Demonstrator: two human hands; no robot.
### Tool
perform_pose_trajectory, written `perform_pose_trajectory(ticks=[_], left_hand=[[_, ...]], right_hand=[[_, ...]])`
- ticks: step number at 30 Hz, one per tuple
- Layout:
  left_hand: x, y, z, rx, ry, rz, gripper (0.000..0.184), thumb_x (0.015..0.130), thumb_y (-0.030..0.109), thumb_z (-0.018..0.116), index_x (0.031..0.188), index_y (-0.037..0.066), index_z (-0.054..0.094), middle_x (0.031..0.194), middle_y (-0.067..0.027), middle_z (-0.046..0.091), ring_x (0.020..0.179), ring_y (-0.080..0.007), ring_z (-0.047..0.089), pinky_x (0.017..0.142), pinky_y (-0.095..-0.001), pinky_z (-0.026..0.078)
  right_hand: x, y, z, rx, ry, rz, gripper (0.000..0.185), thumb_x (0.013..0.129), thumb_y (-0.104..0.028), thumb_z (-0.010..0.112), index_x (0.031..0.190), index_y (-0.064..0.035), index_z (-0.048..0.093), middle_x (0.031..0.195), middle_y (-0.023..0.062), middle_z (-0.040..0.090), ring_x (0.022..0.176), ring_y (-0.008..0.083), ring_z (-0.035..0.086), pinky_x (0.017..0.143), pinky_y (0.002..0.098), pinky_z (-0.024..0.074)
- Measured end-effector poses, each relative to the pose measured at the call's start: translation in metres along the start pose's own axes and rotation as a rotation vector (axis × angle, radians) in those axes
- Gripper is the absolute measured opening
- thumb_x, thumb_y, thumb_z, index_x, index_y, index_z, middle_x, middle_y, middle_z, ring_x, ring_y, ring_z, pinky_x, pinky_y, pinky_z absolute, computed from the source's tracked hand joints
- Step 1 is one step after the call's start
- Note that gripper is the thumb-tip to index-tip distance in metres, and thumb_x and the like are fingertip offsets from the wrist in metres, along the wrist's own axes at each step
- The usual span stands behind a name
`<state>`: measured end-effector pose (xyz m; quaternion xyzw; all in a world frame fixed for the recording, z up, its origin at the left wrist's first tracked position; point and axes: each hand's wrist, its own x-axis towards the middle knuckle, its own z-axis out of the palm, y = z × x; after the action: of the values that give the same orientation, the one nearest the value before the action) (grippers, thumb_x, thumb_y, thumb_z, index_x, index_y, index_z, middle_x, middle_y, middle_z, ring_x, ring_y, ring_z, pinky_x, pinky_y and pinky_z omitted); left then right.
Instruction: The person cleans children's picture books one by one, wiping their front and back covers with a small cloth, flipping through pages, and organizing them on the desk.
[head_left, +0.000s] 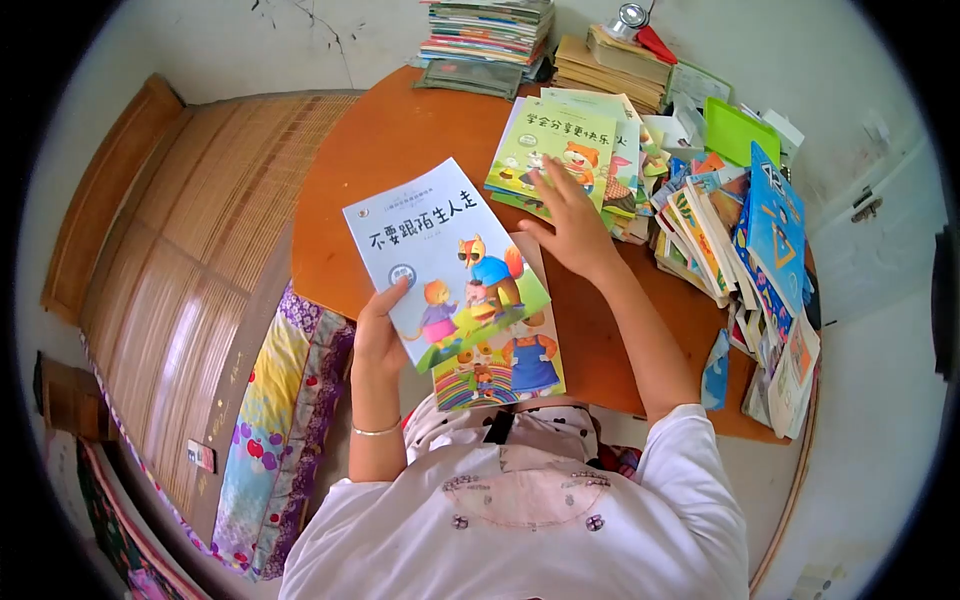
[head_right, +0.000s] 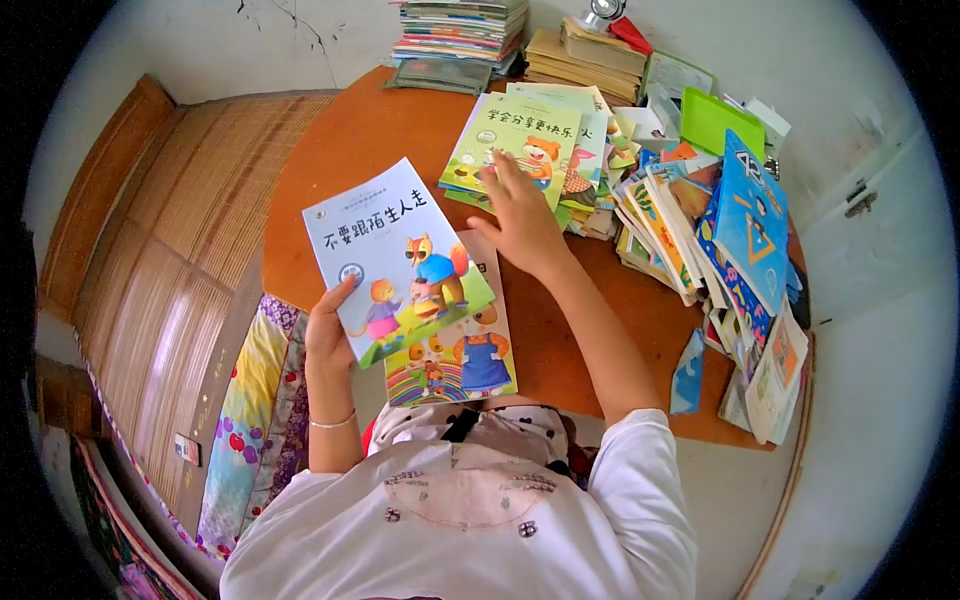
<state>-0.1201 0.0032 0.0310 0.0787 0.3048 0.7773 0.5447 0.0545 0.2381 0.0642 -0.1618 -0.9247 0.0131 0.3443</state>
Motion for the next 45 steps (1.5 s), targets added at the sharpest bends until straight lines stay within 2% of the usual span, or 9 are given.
perform_pose_trajectory(ticks=[2, 6, 11, 18, 21, 25, 29, 34, 45], left_hand=[[-0.011, 0.008, -0.002, -0.030, 0.006, -0.009, 0.044, 0.097, 0.013, 0.054, 0.137, -0.004, 0.043, 0.131, -0.0203, 0.058, 0.118, -0.0323, 0.060, 0.103, -0.0453, 0.049], [-0.028, 0.008, -0.002, -0.057, 0.046, -0.010, 0.045, 0.099, 0.014, 0.053, 0.139, -0.004, 0.042, 0.134, -0.0202, 0.057, 0.120, -0.0327, 0.059, 0.104, -0.0457, 0.047], [-0.032, 0.004, 0.001, -0.088, 0.041, -0.032, 0.046, 0.100, 0.017, 0.052, 0.140, -0.002, 0.043, 0.136, -0.0194, 0.055, 0.120, -0.0319, 0.058, 0.104, -0.0447, 0.047], [-0.033, -0.001, 0.013, -0.314, -0.186, -0.089, 0.044, 0.099, 0.016, 0.054, 0.140, 0.000, 0.045, 0.136, -0.0186, 0.056, 0.118, -0.0300, 0.060, 0.101, -0.0446, 0.049], [-0.036, -0.011, 0.014, 0.023, 0.147, -0.062, 0.043, 0.096, 0.009, 0.055, 0.137, -0.001, 0.046, 0.131, -0.0198, 0.058, 0.112, -0.0306, 0.063, 0.096, -0.0431, 0.053], [-0.039, -0.010, 0.011, -0.044, 0.103, -0.088, 0.046, 0.089, 0.000, 0.054, 0.134, -0.004, 0.047, 0.126, -0.0211, 0.060, 0.107, -0.0317, 0.065, 0.092, -0.0418, 0.055], [-0.044, -0.007, 0.019, 0.038, 0.111, -0.035, 0.056, 0.075, -0.009, 0.049, 0.131, -0.006, 0.047, 0.122, -0.0216, 0.061, 0.106, -0.0329, 0.065, 0.092, -0.0423, 0.055], [-0.039, -0.008, 0.007, -0.038, 0.029, 0.024, 0.063, 0.068, -0.009, 0.046, 0.131, -0.006, 0.046, 0.120, -0.0213, 0.061, 0.105, -0.0336, 0.065, 0.091, -0.0418, 0.056], [-0.038, -0.011, 0.001, 0.027, -0.002, 0.046, 0.051, 0.084, 0.000, 0.051, 0.135, -0.002, 0.046, 0.124, -0.0193, 0.061, 0.109, -0.0319, 0.064, 0.092, -0.0421, 0.055]], right_hand=[[-0.004, 0.018, 0.011, -0.273, -0.120, 0.094, 0.063, 0.089, -0.028, 0.069, 0.139, 0.0027, 0.046, 0.142, 0.0217, 0.049, 0.136, 0.0336, 0.042, 0.112, 0.0419, 0.0346], [-0.005, 0.001, -0.002, -0.050, -0.280, 0.257, 0.036, 0.091, -0.026, 0.065, 0.120, -0.0048, 0.063, 0.121, 0.0168, 0.066, 0.114, 0.0283, 0.063, 0.096, 0.0430, 0.0496], [-0.009, -0.034, -0.040, -0.127, 0.269, 0.134, 0.018, 0.089, -0.010, 0.064, 0.107, -0.0056, 0.068, 0.105, 0.0115, 0.073, 0.080, 0.0243, 0.072, 0.062, 0.0323, 0.0574], [-0.049, -0.099, -0.051, 0.008, -0.086, -0.613, 0.026, 0.088, -0.019, 0.066, 0.111, -0.0048, 0.067, 0.115, 0.0102, 0.070, 0.091, 0.0205, 0.071, 0.069, 0.0325, 0.0581], [-0.047, -0.099, -0.059, 0.340, -0.305, -0.340, 0.029, 0.089, -0.016, 0.067, 0.116, -0.0072, 0.068, 0.116, 0.0075, 0.071, 0.095, 0.0205, 0.071, 0.077, 0.0311, 0.0584], [-0.007, -0.034, -0.039, 0.242, 0.065, 0.196, 0.040, 0.093, -0.022, 0.065, 0.127, -0.0022, 0.061, 0.124, 0.0144, 0.066, 0.113, 0.0312, 0.064, 0.093, 0.0384, 0.0523], [-0.016, 0.032, -0.008, -0.415, 0.217, 0.097, 0.035, 0.093, -0.022, 0.064, 0.120, 0.0004, 0.062, 0.120, 0.0188, 0.065, 0.109, 0.0343, 0.064, 0.091, 0.0424, 0.0525], [-0.042, 0.015, -0.009, -0.287, -0.088, 0.142, 0.032, 0.091, -0.023, 0.067, 0.117, -0.0048, 0.064, 0.112, 0.0141, 0.069, 0.098, 0.0289, 0.068, 0.083, 0.0379, 0.0561], [-0.039, -0.063, -0.068, -0.285, 0.241, -0.124, 0.023, 0.088, -0.009, 0.062, 0.110, -0.0031, 0.067, 0.102, 0.0115, 0.073, 0.089, 0.0209, 0.072, 0.068, 0.0304, 0.0577]])
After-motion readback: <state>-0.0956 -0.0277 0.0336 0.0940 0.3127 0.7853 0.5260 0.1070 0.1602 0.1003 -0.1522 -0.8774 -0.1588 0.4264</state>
